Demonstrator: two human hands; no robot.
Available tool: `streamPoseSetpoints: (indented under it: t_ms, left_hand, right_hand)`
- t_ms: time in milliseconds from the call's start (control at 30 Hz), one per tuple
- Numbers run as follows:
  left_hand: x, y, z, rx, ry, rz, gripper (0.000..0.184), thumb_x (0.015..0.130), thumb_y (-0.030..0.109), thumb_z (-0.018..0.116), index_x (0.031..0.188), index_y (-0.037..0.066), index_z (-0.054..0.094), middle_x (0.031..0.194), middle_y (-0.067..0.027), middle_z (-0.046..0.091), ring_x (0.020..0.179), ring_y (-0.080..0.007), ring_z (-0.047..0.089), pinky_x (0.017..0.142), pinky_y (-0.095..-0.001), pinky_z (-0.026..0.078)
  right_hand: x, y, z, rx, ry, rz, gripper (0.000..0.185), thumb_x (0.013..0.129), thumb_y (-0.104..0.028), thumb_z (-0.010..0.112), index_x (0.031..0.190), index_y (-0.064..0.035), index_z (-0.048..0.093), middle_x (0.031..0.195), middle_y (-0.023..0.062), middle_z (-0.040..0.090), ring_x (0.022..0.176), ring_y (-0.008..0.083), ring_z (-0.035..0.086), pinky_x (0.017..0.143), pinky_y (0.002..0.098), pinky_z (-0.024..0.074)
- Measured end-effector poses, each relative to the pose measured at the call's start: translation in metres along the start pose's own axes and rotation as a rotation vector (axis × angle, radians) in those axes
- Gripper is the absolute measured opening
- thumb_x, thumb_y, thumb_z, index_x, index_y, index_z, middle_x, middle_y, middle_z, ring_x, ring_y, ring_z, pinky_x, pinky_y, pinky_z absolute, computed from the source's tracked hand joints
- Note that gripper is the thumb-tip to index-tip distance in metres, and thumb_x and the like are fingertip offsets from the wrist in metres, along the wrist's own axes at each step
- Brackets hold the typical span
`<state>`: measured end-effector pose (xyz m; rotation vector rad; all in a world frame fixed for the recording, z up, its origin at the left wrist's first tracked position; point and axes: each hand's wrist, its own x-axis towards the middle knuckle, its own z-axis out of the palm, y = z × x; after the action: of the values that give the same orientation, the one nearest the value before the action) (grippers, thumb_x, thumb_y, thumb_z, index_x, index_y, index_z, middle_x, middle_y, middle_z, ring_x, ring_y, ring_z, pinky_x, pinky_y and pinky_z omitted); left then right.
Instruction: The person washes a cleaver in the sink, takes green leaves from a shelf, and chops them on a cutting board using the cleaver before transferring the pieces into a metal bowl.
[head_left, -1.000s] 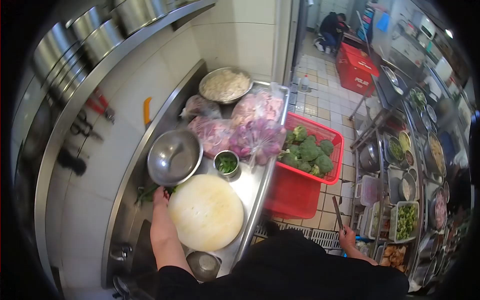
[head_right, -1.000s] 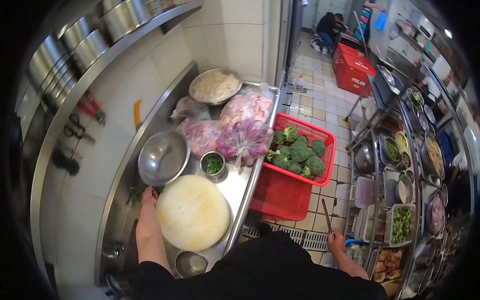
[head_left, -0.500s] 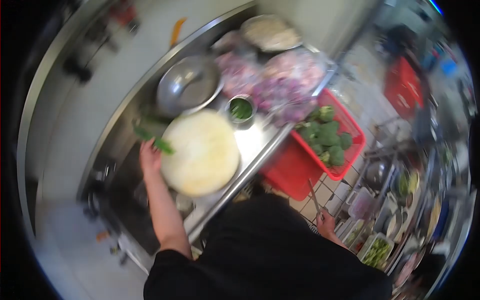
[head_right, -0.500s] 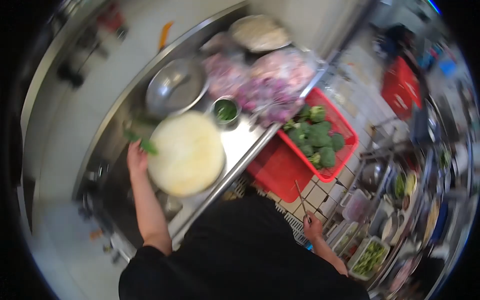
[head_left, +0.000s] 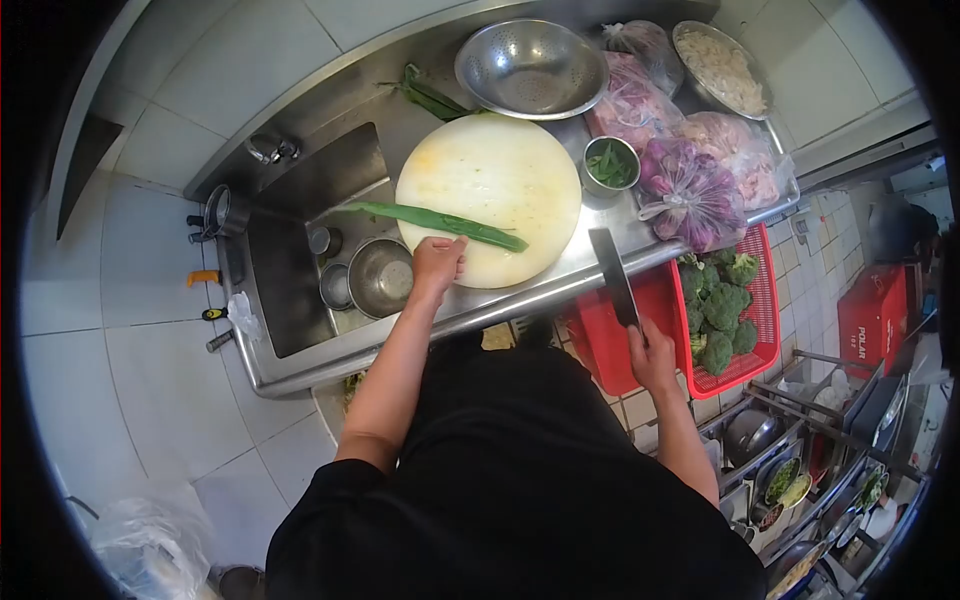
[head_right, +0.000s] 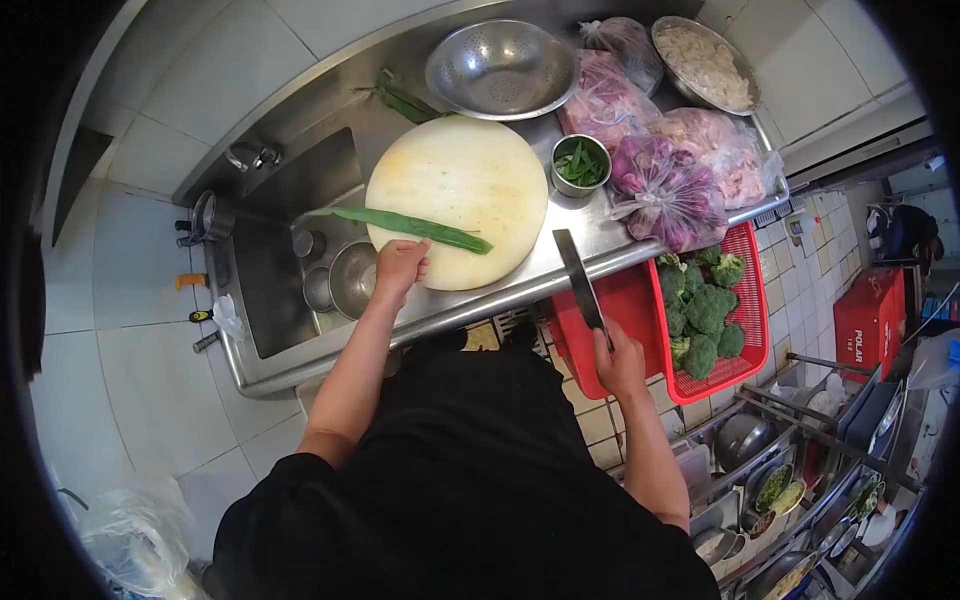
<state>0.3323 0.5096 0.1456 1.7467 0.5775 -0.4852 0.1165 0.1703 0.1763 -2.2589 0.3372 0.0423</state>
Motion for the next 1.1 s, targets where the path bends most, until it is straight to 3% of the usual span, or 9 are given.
streamPoseSetpoints:
  t_ms: [33, 100, 133, 200, 367, 700, 800, 900, 1100]
  left_hand:
    - [-0.001, 0.001, -0.005, 0.0, -0.004, 0.003, 0.037, 0.087, 0.022, 0.077, 0.107, -0.001, 0.056, 0.08, -0.0107, 0.066, 0.066, -0.018, 0.064, 0.06, -0.0296, 0.054]
    - [-0.009, 0.003, -0.012, 0.457, 0.208, 0.623, 0.039, 0.085, 0.018, 0.075, 0.116, 0.001, 0.058, 0.101, -0.0152, 0.065, 0.09, -0.0276, 0.065, 0.08, -0.0381, 0.054]
    - [-0.007, 0.003, -0.012, 0.45, 0.203, 0.622, 0.039, 0.085, 0.018, 0.075, 0.116, 0.001, 0.058, 0.101, -0.0152, 0.065, 0.09, -0.0276, 0.065, 0.08, -0.0381, 0.054]
    - [0.003, 0.004, -0.011, 0.746, 0.109, 0.911, 0.039, 0.086, 0.019, 0.071, 0.121, 0.006, 0.061, 0.12, -0.0167, 0.059, 0.114, -0.0342, 0.054, 0.097, -0.0441, 0.045]
    - [0.012, -0.01, -0.005, 0.886, 0.032, 0.947, 0.031, 0.089, 0.024, 0.067, 0.117, 0.01, 0.067, 0.122, -0.0164, 0.056, 0.119, -0.0351, 0.049, 0.102, -0.0458, 0.04]
    - [0.016, -0.019, -0.005, 0.863, 0.084, 1.007, 0.029, 0.09, 0.027, 0.065, 0.116, 0.014, 0.07, 0.124, -0.0144, 0.056, 0.121, -0.0321, 0.049, 0.105, -0.0458, 0.038]
    - [0.016, -0.018, -0.005, 0.858, 0.077, 0.992, 0.029, 0.09, 0.027, 0.065, 0.115, 0.014, 0.07, 0.125, -0.0143, 0.056, 0.122, -0.032, 0.048, 0.106, -0.0454, 0.037]
    - [0.015, -0.019, -0.007, 0.837, 0.067, 0.999, 0.029, 0.09, 0.026, 0.064, 0.116, 0.015, 0.07, 0.125, -0.0144, 0.055, 0.123, -0.0319, 0.048, 0.106, -0.045, 0.037]
    - [0.012, -0.019, -0.007, 0.834, 0.022, 1.043, 0.028, 0.09, 0.022, 0.065, 0.116, 0.014, 0.069, 0.123, -0.0146, 0.055, 0.12, -0.0337, 0.049, 0.105, -0.0461, 0.038]
  right_hand:
    - [0.012, -0.014, 0.003, -0.002, 0.005, 0.001, 0.025, 0.095, -0.013, 0.059, 0.118, -0.0026, 0.063, 0.085, 0.0238, 0.067, 0.077, 0.0418, 0.067, 0.063, 0.0462, 0.0515]
    - [0.031, -0.046, 0.013, -0.057, -0.003, -0.165, 0.027, 0.095, -0.016, 0.058, 0.119, -0.0039, 0.061, 0.088, 0.0253, 0.067, 0.081, 0.0439, 0.066, 0.068, 0.0507, 0.0514]
    - [0.04, -0.062, 0.017, -0.107, -0.045, -0.17, 0.026, 0.096, -0.017, 0.056, 0.117, -0.0033, 0.06, 0.087, 0.0253, 0.067, 0.08, 0.0443, 0.066, 0.069, 0.0526, 0.0506]
    - [0.058, -0.09, 0.029, -0.168, -0.087, -0.174, 0.025, 0.096, -0.018, 0.054, 0.115, -0.0027, 0.058, 0.086, 0.0253, 0.067, 0.08, 0.0448, 0.065, 0.07, 0.0545, 0.0499]
    - [0.088, -0.137, 0.054, -0.458, -0.261, -0.254, 0.018, 0.097, -0.017, 0.049, 0.101, -0.0002, 0.052, 0.078, 0.0231, 0.066, 0.077, 0.043, 0.065, 0.069, 0.0545, 0.0502]
    - [0.107, -0.186, 0.055, -0.786, -0.496, -0.177, 0.018, 0.093, -0.01, 0.048, 0.107, 0.0001, 0.049, 0.086, 0.0219, 0.07, 0.083, 0.0391, 0.07, 0.075, 0.0486, 0.0555]
    - [0.093, -0.17, 0.049, -0.75, -0.455, -0.258, 0.017, 0.094, -0.01, 0.044, 0.108, -0.0009, 0.047, 0.077, 0.0218, 0.067, 0.076, 0.0396, 0.068, 0.067, 0.0517, 0.0531]
    - [0.088, -0.151, 0.053, -0.734, -0.471, -0.185, 0.017, 0.094, -0.01, 0.044, 0.108, -0.0006, 0.046, 0.077, 0.0215, 0.067, 0.074, 0.0387, 0.068, 0.064, 0.0506, 0.0532]
    - [0.133, -0.156, 0.08, -0.668, -0.466, -0.184, 0.018, 0.094, -0.012, 0.044, 0.106, 0.0008, 0.045, 0.085, 0.0255, 0.068, 0.084, 0.0431, 0.068, 0.075, 0.0513, 0.0543]
